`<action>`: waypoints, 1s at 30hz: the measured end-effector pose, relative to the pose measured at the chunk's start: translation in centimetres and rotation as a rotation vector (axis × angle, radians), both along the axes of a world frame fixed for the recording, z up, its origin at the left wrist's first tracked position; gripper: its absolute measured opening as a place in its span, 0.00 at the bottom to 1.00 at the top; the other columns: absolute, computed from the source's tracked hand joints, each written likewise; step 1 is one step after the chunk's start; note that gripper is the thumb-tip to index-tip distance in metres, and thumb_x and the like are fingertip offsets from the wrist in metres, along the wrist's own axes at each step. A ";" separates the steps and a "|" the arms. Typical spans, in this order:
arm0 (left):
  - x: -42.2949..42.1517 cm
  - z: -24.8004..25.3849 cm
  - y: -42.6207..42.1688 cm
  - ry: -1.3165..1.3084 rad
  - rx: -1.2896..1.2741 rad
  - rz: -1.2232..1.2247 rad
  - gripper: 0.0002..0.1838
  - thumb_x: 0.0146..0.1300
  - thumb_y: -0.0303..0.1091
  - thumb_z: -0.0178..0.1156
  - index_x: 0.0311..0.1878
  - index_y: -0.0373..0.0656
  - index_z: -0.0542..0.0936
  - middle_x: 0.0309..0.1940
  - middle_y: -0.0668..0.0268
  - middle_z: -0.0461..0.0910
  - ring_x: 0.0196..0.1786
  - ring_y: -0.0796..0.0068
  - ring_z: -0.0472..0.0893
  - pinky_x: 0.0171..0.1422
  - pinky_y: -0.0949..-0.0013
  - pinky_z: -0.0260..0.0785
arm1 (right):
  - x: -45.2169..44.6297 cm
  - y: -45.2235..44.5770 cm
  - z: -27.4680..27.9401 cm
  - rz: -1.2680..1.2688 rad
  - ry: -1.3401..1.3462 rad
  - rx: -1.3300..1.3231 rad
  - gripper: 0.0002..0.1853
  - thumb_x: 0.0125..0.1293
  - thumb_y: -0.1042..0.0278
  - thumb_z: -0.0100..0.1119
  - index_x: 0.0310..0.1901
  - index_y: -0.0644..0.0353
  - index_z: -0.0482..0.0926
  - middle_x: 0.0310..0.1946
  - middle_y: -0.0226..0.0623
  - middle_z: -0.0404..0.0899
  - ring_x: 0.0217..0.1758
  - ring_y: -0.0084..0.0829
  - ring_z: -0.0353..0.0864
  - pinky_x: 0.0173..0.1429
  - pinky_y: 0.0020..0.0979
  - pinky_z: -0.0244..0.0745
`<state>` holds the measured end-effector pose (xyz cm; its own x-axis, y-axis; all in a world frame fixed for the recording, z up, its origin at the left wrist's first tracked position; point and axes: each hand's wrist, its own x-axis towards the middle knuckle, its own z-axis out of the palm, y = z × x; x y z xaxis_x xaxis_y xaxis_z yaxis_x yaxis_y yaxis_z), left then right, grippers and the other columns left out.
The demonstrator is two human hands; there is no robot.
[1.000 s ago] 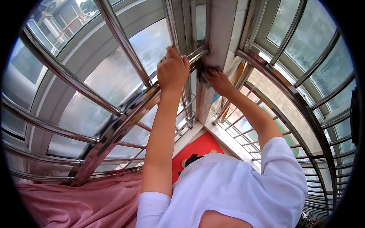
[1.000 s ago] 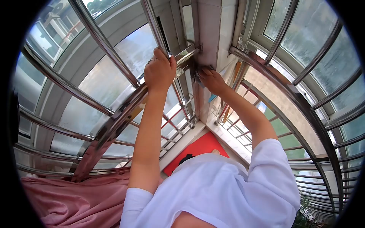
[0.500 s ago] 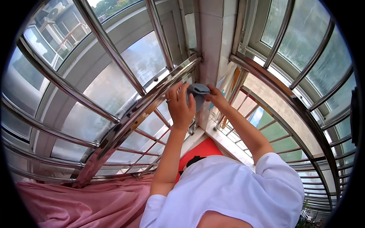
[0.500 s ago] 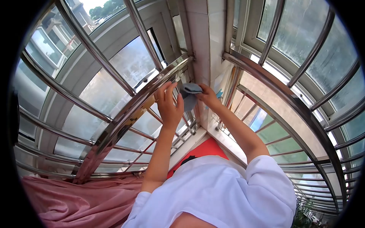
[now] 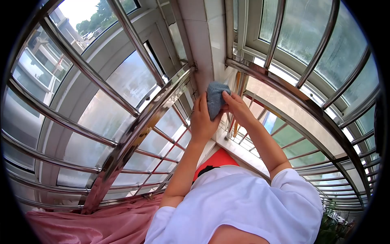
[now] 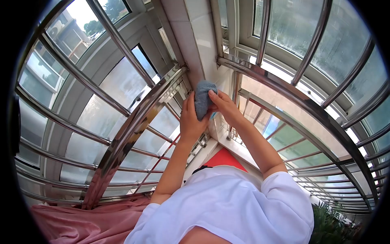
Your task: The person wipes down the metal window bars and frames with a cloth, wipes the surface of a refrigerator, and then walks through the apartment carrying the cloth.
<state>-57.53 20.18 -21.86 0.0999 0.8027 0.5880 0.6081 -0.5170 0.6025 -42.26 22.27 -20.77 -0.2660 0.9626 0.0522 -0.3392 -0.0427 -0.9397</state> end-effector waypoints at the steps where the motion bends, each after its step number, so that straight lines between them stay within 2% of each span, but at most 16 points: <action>1: 0.2 -0.5 0.3 0.002 0.004 -0.008 0.38 0.56 0.31 0.66 0.69 0.39 0.61 0.59 0.46 0.70 0.59 0.45 0.73 0.56 0.52 0.71 | 0.5 0.1 0.0 -0.008 0.002 0.004 0.25 0.74 0.46 0.47 0.57 0.60 0.72 0.44 0.34 0.80 0.42 0.26 0.81 0.49 0.30 0.77; 3: 0.5 -1.4 0.8 -0.181 -0.235 -0.167 0.37 0.56 0.25 0.63 0.70 0.43 0.62 0.60 0.46 0.71 0.59 0.46 0.74 0.56 0.55 0.72 | 1.6 0.7 0.1 -0.060 -0.135 0.160 0.22 0.73 0.49 0.51 0.50 0.63 0.76 0.38 0.33 0.81 0.39 0.24 0.82 0.45 0.27 0.78; 4: 0.7 -1.4 0.7 -0.261 -0.280 -0.201 0.34 0.60 0.20 0.58 0.71 0.46 0.64 0.61 0.52 0.73 0.59 0.55 0.76 0.59 0.60 0.71 | 2.2 0.8 0.1 -0.086 -0.204 0.234 0.20 0.73 0.51 0.52 0.46 0.64 0.78 0.36 0.32 0.82 0.37 0.23 0.82 0.44 0.26 0.78; 5: 0.8 -1.5 0.7 -0.257 -0.277 -0.207 0.34 0.60 0.20 0.58 0.71 0.46 0.64 0.61 0.52 0.73 0.59 0.55 0.76 0.59 0.60 0.71 | 2.9 0.8 0.2 -0.093 -0.202 0.238 0.20 0.73 0.51 0.52 0.46 0.64 0.78 0.36 0.32 0.82 0.37 0.23 0.82 0.44 0.26 0.78; 7: 0.8 -2.2 1.3 -0.880 -0.557 -0.403 0.29 0.63 0.17 0.52 0.69 0.45 0.67 0.60 0.58 0.73 0.57 0.64 0.77 0.62 0.67 0.69 | 3.9 1.0 0.7 -0.269 -0.870 0.385 0.16 0.70 0.54 0.56 0.45 0.59 0.81 0.35 0.38 0.84 0.36 0.31 0.86 0.38 0.29 0.78; 8: 0.7 -2.1 1.5 -0.921 -0.546 -0.360 0.29 0.66 0.15 0.45 0.69 0.46 0.66 0.57 0.62 0.75 0.56 0.69 0.78 0.59 0.70 0.74 | 3.8 -0.3 3.0 -0.356 -0.921 0.478 0.10 0.66 0.62 0.60 0.43 0.60 0.82 0.36 0.41 0.84 0.37 0.32 0.86 0.39 0.28 0.78; 9: 0.7 -1.9 1.7 -0.922 -0.536 -0.359 0.29 0.66 0.15 0.45 0.69 0.46 0.66 0.57 0.62 0.75 0.56 0.69 0.78 0.59 0.70 0.74 | 4.2 0.0 3.0 -0.355 -0.919 0.487 0.10 0.66 0.62 0.60 0.43 0.60 0.82 0.36 0.41 0.84 0.37 0.32 0.86 0.39 0.28 0.78; 11: 0.9 -0.1 1.9 -1.016 -0.317 -0.218 0.28 0.65 0.14 0.45 0.68 0.46 0.67 0.59 0.61 0.73 0.56 0.70 0.77 0.58 0.69 0.74 | 5.0 0.6 3.5 -0.620 -0.662 0.749 0.07 0.64 0.70 0.62 0.43 0.60 0.82 0.37 0.40 0.85 0.38 0.32 0.87 0.42 0.28 0.79; 13: 0.8 -0.6 4.1 -0.888 -0.192 -0.117 0.29 0.65 0.14 0.45 0.69 0.47 0.66 0.63 0.61 0.69 0.59 0.70 0.75 0.59 0.71 0.73 | 6.1 1.3 5.0 -0.756 -0.630 0.902 0.09 0.62 0.78 0.61 0.44 0.60 0.81 0.36 0.38 0.84 0.38 0.32 0.86 0.44 0.28 0.79; 16: 3.6 1.3 7.1 -0.715 -0.020 -0.056 0.31 0.66 0.20 0.49 0.73 0.44 0.59 0.68 0.56 0.62 0.66 0.63 0.69 0.67 0.65 0.64 | 5.9 2.9 7.4 -0.792 -0.557 0.980 0.10 0.62 0.79 0.60 0.45 0.60 0.81 0.40 0.39 0.84 0.41 0.33 0.85 0.46 0.29 0.79; 18: 6.6 2.2 9.0 -0.441 0.132 0.047 0.37 0.65 0.28 0.53 0.75 0.39 0.50 0.72 0.45 0.53 0.73 0.48 0.55 0.76 0.55 0.45 | 5.0 3.7 8.7 -0.675 -0.502 0.993 0.11 0.61 0.80 0.59 0.46 0.60 0.81 0.45 0.40 0.82 0.45 0.34 0.84 0.49 0.30 0.78; 21: 8.7 4.1 10.3 -0.381 0.300 0.099 0.38 0.66 0.30 0.52 0.75 0.37 0.47 0.72 0.41 0.48 0.73 0.41 0.52 0.76 0.51 0.42 | 4.8 4.4 9.1 -0.593 -0.578 0.976 0.12 0.60 0.78 0.60 0.47 0.59 0.80 0.51 0.41 0.79 0.50 0.39 0.81 0.51 0.32 0.76; 23: 8.1 8.1 11.0 -0.371 0.352 0.045 0.37 0.66 0.28 0.50 0.75 0.38 0.47 0.73 0.40 0.46 0.73 0.38 0.50 0.76 0.47 0.43 | 5.5 5.1 8.8 -0.602 -0.614 0.990 0.12 0.60 0.77 0.60 0.47 0.59 0.80 0.51 0.40 0.78 0.52 0.40 0.80 0.52 0.33 0.76; 25: 7.4 11.7 12.0 -0.147 0.593 0.058 0.36 0.67 0.30 0.51 0.75 0.39 0.50 0.71 0.40 0.50 0.74 0.40 0.50 0.74 0.47 0.48 | 6.4 5.3 8.5 -0.616 -0.654 0.987 0.12 0.60 0.76 0.61 0.47 0.58 0.80 0.52 0.40 0.77 0.53 0.41 0.79 0.53 0.34 0.75; 29: 7.1 11.8 13.4 0.112 0.716 0.263 0.30 0.65 0.29 0.53 0.71 0.39 0.61 0.72 0.47 0.53 0.75 0.41 0.50 0.72 0.48 0.54 | 8.3 5.3 7.5 -0.553 -0.622 0.905 0.13 0.59 0.76 0.61 0.46 0.57 0.80 0.52 0.41 0.76 0.55 0.43 0.78 0.57 0.36 0.73; 30: 6.2 10.4 14.0 0.388 0.802 0.319 0.27 0.64 0.28 0.54 0.67 0.39 0.67 0.72 0.52 0.54 0.75 0.43 0.52 0.72 0.49 0.56 | 8.7 5.4 7.2 -0.543 -0.636 0.943 0.13 0.58 0.76 0.61 0.46 0.57 0.80 0.53 0.42 0.76 0.55 0.44 0.78 0.57 0.37 0.73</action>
